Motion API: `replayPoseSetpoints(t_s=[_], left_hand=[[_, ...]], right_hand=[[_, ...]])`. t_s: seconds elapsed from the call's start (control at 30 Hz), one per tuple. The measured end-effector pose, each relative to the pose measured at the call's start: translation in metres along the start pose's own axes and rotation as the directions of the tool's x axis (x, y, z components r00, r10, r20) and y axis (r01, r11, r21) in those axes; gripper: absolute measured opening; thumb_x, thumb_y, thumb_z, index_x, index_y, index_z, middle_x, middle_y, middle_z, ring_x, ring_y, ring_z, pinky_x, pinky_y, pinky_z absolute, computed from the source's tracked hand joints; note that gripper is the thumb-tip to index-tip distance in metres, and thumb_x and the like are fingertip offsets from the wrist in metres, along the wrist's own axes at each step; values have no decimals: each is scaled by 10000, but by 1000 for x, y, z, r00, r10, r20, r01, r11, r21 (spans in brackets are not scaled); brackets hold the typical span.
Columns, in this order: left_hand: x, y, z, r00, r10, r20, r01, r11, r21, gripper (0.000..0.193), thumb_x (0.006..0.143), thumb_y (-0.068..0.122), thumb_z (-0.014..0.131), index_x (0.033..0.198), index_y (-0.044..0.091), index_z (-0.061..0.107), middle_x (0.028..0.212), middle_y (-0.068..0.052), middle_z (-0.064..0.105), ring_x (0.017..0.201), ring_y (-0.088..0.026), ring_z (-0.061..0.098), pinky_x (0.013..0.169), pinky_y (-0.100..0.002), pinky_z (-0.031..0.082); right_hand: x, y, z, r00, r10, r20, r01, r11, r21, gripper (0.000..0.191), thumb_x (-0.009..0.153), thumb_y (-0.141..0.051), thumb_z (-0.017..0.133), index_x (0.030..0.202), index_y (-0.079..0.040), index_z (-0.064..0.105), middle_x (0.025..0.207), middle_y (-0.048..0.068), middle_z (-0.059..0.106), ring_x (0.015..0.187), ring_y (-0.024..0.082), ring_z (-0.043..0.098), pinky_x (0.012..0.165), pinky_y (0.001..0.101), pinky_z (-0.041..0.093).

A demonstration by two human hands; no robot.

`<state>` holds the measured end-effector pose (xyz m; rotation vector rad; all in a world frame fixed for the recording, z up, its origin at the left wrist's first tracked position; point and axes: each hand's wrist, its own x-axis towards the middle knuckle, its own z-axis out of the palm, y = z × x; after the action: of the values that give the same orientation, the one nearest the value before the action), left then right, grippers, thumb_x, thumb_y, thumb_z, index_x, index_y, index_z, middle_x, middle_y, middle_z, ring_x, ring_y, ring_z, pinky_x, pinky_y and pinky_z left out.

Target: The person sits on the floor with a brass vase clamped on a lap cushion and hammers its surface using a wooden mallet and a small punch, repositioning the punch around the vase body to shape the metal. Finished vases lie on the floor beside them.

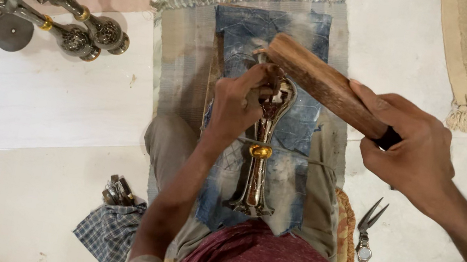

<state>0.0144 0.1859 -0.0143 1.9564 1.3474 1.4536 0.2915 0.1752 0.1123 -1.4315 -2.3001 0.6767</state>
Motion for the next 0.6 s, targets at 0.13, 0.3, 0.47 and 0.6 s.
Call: replayPoseSetpoints(t_s=[0.13,0.3,0.47,0.6], left_hand=[[14,-3,-12,986,24,166,-23,1000,-4,560,733,-142,652,1263,39,659,1015,-128,789,859,-230,797,741,-324,640],[15,-13,-8,971,66,231,-30,987,-159,557,756,-175,588,1264,43,656,1093,-131,782,959,-247,802,853,-315,667],[-4,-9,6,1000,5,-6,-5,1000,-21,496,810,-178,533,1220,35,713,986,-125,782,890,-237,805,786,-320,660],[-16,6,24,967,-93,-238,100,995,16,343,841,-118,572,1103,56,710,926,-101,792,815,-211,803,716,-315,645]], right_hand=[[-2,12,9,999,10,-37,-3,980,199,767,792,-5,656,1513,-253,578,1017,23,729,705,141,630,594,265,500],[11,19,1,957,-275,-90,274,962,-23,747,816,25,697,1513,-206,557,1151,71,733,786,140,674,610,273,538],[28,-2,-14,963,-263,-56,264,964,14,733,867,-46,692,1550,-236,508,1180,42,703,733,91,674,514,209,574],[41,-28,-33,947,-210,244,320,675,-664,804,795,-127,725,1524,-367,484,1184,-33,734,583,109,647,417,254,467]])
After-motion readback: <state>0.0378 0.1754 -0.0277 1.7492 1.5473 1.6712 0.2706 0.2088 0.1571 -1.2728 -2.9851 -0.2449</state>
